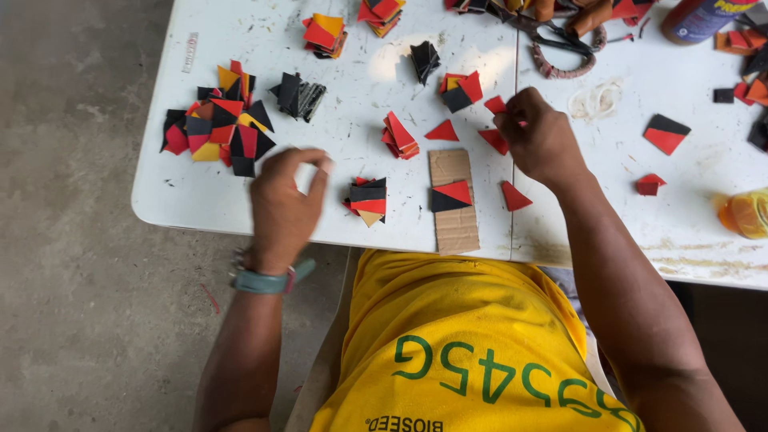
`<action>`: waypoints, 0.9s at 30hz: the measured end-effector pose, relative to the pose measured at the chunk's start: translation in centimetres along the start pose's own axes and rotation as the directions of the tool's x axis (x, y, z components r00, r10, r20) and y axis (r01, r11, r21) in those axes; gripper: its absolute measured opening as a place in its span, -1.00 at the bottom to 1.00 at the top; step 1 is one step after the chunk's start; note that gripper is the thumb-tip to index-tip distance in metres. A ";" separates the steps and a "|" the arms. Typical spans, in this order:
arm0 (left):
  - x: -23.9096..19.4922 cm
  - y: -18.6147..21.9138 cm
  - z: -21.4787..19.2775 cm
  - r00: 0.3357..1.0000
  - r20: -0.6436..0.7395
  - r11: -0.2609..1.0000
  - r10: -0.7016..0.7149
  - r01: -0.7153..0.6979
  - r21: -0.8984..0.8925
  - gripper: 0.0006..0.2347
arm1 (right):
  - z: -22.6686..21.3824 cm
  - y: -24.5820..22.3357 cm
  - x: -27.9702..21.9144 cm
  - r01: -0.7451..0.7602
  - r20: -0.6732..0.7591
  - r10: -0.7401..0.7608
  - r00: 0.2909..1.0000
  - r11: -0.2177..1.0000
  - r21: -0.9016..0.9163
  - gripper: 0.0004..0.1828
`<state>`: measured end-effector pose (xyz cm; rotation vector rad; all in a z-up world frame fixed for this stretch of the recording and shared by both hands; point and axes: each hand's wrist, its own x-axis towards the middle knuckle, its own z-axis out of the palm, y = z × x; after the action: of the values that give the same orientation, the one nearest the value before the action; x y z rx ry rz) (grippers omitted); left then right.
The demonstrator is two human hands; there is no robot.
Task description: The person assembles small colored foam pieces by hand on a white table. They pick up red, black, and yellow triangular and rectangular pieces, align them, and press them together to form layered units. The person occasionally uses a small brush to apply adhesive from a jar to the pieces before joining them.
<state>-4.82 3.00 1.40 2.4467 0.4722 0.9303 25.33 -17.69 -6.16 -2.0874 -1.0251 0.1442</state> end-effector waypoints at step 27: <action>2.5 4.3 10.3 0.885 0.456 0.990 0.092 -0.031 -0.140 -0.85 | -1.3 -5.2 -6.7 -0.594 0.392 0.474 0.789 0.751 0.289 -0.41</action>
<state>4.74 -2.58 -1.71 2.4622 0.1577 0.3562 18.19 -21.37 -3.15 -1.9456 -0.4506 0.9156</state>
